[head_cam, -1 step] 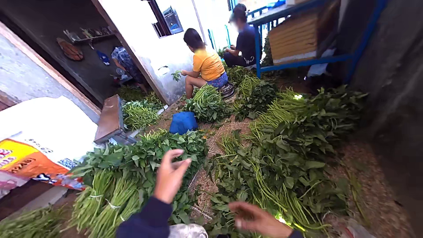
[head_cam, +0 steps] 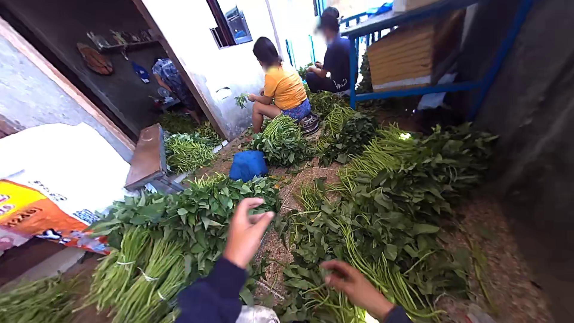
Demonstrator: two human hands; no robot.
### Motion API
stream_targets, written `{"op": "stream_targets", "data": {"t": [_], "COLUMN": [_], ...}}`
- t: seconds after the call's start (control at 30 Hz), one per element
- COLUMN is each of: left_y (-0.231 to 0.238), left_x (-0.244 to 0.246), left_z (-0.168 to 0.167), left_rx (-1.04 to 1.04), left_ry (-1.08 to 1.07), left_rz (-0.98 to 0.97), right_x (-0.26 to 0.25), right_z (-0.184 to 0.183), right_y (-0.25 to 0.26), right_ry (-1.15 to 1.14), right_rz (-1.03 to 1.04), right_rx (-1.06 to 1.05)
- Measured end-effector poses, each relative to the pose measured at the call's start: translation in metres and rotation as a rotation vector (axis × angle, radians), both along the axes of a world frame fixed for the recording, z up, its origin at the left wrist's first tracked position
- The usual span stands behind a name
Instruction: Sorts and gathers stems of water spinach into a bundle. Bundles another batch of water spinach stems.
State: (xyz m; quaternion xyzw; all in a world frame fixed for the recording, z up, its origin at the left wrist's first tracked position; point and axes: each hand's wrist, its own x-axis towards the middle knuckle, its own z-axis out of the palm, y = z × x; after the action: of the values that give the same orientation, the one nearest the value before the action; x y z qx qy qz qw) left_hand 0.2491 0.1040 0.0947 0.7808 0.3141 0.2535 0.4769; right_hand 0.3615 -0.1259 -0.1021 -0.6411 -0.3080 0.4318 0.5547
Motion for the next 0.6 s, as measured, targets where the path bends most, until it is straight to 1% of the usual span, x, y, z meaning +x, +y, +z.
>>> {"op": "stream_targets", "data": {"t": [0.03, 0.07, 0.13, 0.23, 0.3, 0.37, 0.4, 0.47, 0.53, 0.6], "left_y": [-0.005, -0.01, -0.016, -0.012, 0.001, 0.014, 0.019, 0.027, 0.027, 0.022], "left_x": [0.02, 0.037, 0.061, 0.069, 0.065, 0.06, 0.057, 0.055, 0.056, 0.058], "left_z": [-0.004, -0.007, -0.009, -0.021, -0.038, -0.051, -0.054, -0.056, -0.059, -0.065], "left_rx": [-0.032, -0.072, -0.17, -0.268, -0.238, -0.137, -0.075, 0.028, 0.066, 0.07], "left_ry": [0.01, 0.019, 0.023, 0.018, 0.045, 0.156, 0.221, 0.322, 0.392, 0.424], "left_rz": [-0.058, -0.107, -0.18, -0.241, -0.248, -0.254, -0.263, -0.276, -0.304, -0.38], "right_x": [0.023, 0.042, 0.068, 0.085, 0.092, 0.098, 0.099, 0.103, 0.097, 0.085], "right_z": [-0.012, -0.024, -0.045, -0.081, -0.105, -0.124, -0.132, -0.137, -0.125, -0.102], "right_y": [0.01, 0.021, 0.04, 0.063, 0.073, 0.073, 0.071, 0.068, 0.06, 0.049], "right_ry": [-0.063, -0.12, -0.199, -0.265, -0.277, -0.289, -0.289, -0.245, -0.14, -0.055], "right_rz": [-0.209, -0.363, -0.514, -0.603, -0.613, -0.587, -0.579, -0.626, -0.734, -0.831], "right_rx": [-0.139, -0.278, -0.513, -0.7, -0.771, -0.825, -0.829, -0.769, -0.613, -0.406]}}
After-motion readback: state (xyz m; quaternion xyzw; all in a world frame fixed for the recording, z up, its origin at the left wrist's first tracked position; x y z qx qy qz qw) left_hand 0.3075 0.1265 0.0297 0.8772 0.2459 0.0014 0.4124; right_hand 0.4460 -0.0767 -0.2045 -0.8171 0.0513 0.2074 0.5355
